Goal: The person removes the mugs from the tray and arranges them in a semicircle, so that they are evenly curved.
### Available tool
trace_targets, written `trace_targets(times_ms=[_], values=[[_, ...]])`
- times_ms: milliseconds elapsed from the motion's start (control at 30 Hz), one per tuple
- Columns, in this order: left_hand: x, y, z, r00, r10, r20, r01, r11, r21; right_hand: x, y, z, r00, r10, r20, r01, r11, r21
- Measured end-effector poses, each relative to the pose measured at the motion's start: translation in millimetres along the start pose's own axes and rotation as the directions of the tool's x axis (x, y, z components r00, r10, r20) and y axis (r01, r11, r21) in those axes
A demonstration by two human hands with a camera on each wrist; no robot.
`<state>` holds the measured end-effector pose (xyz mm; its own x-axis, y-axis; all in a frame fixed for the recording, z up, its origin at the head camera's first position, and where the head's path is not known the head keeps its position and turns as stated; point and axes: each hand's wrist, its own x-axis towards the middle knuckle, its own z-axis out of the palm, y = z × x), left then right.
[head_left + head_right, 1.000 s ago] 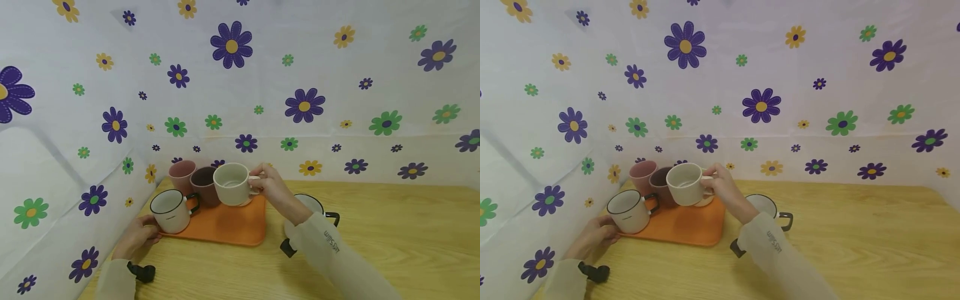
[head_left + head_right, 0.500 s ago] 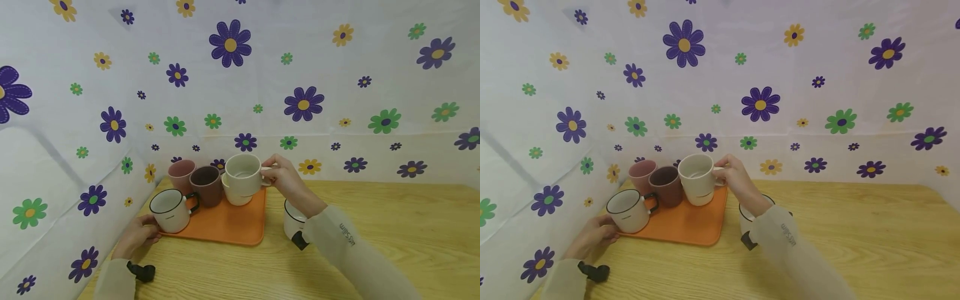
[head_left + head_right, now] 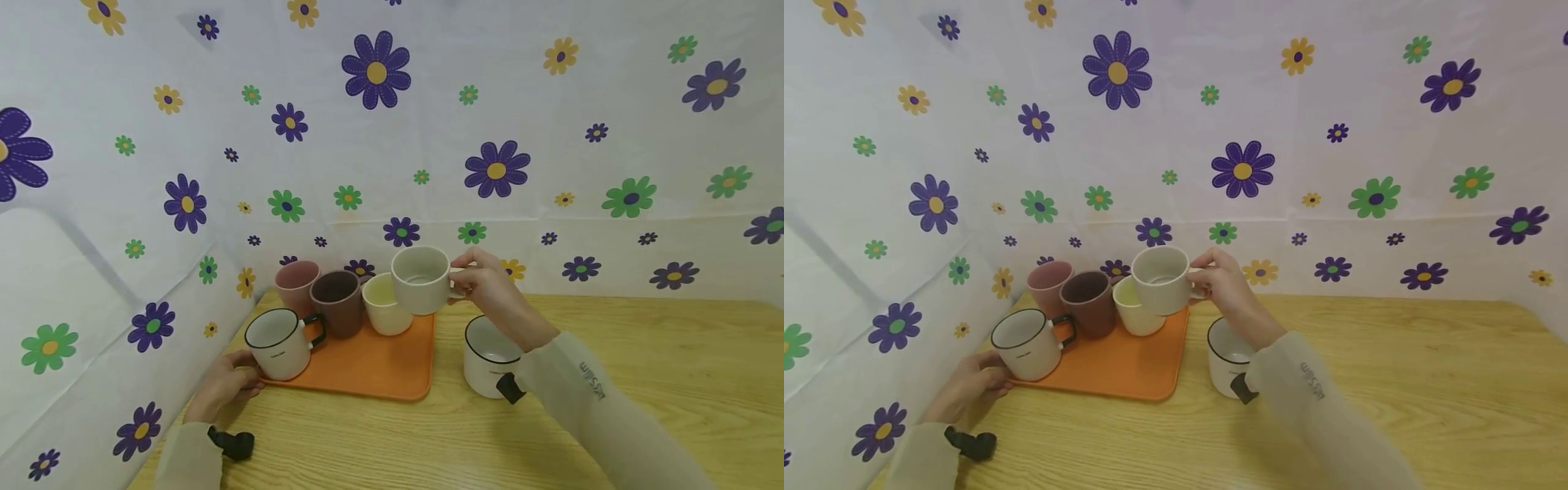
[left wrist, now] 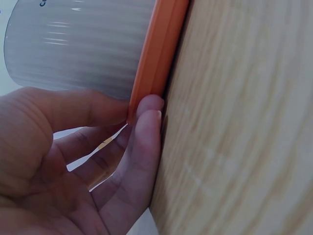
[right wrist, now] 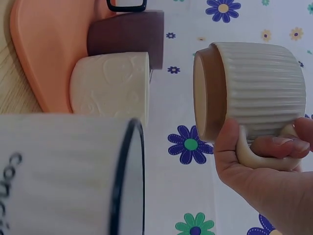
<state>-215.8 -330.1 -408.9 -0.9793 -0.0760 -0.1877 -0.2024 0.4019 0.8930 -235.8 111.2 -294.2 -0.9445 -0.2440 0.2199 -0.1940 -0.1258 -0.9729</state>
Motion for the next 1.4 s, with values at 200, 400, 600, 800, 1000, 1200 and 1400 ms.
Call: trace_targets(times_ms=[200,400,600,800,1000,1200,1400], values=[[-1.2,0.2,-0.1,1.000,0.001,-0.001,-0.001,1.000,-0.003,-2.4,-4,-10,1.000,0.001,-0.016,-0.001,1.000,0.015],[-1.1,1.1,0.3,1.000,-0.009,-0.002,0.009,1.000,0.001,-4.8,-5,-21,1.000,0.011,-0.020,-0.011,1.000,-0.009],[-0.6,0.2,-0.2,1.000,-0.009,-0.005,0.009,1.000,-0.004,-8.7,-5,-31,0.999,0.016,-0.029,-0.017,0.999,-0.036],[0.0,-0.7,0.1,1.000,-0.012,-0.010,0.012,1.000,-0.009,-12.8,-3,-45,0.998,0.030,-0.054,-0.033,0.998,-0.044],[1.7,-0.3,0.7,1.000,-0.019,-0.014,0.019,1.000,0.001,-17.5,0,-58,0.997,0.031,-0.065,-0.032,0.999,-0.015],[2.4,-1.5,0.2,1.000,-0.016,-0.014,0.017,1.000,0.011,-20.3,5,-70,0.998,0.024,-0.064,-0.024,1.000,-0.004],[1.5,-0.3,0.9,1.000,-0.018,-0.018,0.019,1.000,0.025,-24.3,9,-82,0.997,0.008,-0.081,-0.008,1.000,0.001]])
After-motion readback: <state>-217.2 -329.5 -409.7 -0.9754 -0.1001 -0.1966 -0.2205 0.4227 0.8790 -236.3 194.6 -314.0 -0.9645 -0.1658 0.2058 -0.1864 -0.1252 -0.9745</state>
